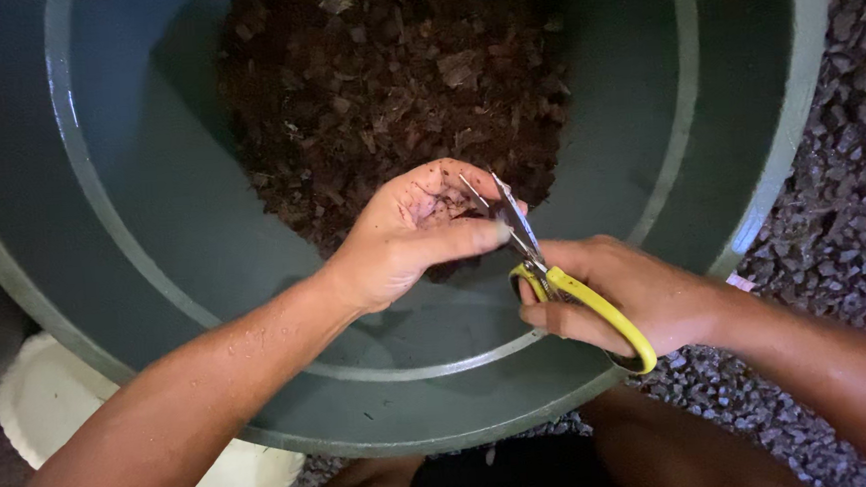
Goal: The person uses yellow-handled scissors to cut small pieces of dark brown fibrous material held in the left hand. The cut pieces fall into a large grey tub below. The person repeatedly picks up clumps, cuts them, and drops the pieces into the tub.
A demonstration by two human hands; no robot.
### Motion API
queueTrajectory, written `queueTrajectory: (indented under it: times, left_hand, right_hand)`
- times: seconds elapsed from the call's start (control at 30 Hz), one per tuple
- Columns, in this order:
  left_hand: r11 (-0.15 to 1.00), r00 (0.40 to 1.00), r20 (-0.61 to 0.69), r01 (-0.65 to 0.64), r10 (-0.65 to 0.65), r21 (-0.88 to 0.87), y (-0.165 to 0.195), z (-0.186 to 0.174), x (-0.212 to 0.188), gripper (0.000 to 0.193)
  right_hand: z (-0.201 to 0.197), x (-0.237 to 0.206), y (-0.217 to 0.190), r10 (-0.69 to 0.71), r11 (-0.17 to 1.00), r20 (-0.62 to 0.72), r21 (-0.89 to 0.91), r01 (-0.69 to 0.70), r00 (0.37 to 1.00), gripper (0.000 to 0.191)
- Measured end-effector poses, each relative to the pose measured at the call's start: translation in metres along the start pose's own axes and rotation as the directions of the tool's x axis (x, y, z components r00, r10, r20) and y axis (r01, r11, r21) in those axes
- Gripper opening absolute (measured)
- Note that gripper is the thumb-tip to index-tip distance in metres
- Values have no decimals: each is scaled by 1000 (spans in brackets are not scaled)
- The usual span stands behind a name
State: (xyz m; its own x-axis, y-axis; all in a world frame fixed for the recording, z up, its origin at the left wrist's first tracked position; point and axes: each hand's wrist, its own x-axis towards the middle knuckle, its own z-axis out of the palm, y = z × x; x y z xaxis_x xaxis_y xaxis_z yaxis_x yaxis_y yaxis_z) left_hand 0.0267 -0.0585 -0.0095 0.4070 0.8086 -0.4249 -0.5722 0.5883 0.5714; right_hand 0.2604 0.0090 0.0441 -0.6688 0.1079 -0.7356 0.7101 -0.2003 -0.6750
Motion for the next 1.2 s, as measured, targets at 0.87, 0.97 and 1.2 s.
queueTrajectory:
  times: [0.87, 0.97, 1.2]
  left_hand:
    - [998, 999, 22, 47, -45, -50, -9, 0, 4, 21]
    - [994, 999, 4, 53, -52, -93, -11, 0, 5, 21]
    - [995, 999, -34, 12, -16, -95, -12, -6, 11, 26]
  right_hand:
    - [4, -2, 10, -182, 981, -86, -90, 174, 980, 14]
    - [3, 0, 15, -199, 978, -83, -78, 193, 976, 12]
    - [6, 1, 14, 39, 988, -135, 151, -18, 990, 27]
